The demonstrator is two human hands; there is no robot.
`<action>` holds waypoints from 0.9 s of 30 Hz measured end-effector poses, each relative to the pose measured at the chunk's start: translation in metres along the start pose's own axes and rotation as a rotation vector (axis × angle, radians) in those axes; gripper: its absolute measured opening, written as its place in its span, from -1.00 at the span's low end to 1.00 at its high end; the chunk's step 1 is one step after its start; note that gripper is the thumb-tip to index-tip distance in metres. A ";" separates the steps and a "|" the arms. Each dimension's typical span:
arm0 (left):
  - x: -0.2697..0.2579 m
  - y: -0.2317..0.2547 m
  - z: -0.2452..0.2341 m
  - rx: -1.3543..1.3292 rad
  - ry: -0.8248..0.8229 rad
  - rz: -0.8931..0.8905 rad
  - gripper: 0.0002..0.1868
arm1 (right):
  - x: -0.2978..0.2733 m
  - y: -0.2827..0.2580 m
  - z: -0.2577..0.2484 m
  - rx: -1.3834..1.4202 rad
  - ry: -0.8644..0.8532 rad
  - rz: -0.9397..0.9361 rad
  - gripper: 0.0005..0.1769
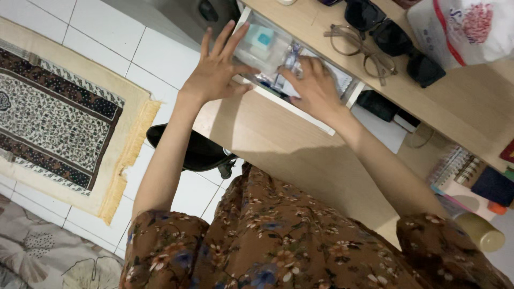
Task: The person packs a bag at a desk. They place a lotion bottle into a small pouch, put the pouch and a wallet into a larger bag, fill a pencil case with pens, coil a cable, and handle sunglasses and a phone while gathering daily items into the bag.
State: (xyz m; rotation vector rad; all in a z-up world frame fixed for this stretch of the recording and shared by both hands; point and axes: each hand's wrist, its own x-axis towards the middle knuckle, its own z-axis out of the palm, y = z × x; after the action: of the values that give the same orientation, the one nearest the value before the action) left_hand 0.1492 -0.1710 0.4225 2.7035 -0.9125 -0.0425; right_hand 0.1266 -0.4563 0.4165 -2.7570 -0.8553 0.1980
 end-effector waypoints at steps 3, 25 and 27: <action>0.001 -0.006 -0.001 -0.059 0.036 0.015 -0.56 | -0.012 0.004 0.008 0.020 0.225 -0.205 -0.31; 0.024 -0.003 -0.007 -0.204 0.218 0.078 -0.60 | 0.056 0.003 0.041 0.257 -0.393 -0.020 -0.54; 0.022 -0.001 -0.003 -0.186 0.198 0.060 -0.63 | 0.055 -0.008 0.039 0.064 -0.471 0.135 -0.52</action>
State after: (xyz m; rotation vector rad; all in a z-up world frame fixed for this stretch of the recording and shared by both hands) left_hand 0.1681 -0.1823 0.4264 2.4564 -0.8824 0.1430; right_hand 0.1595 -0.4109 0.3779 -2.7464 -0.7427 0.9103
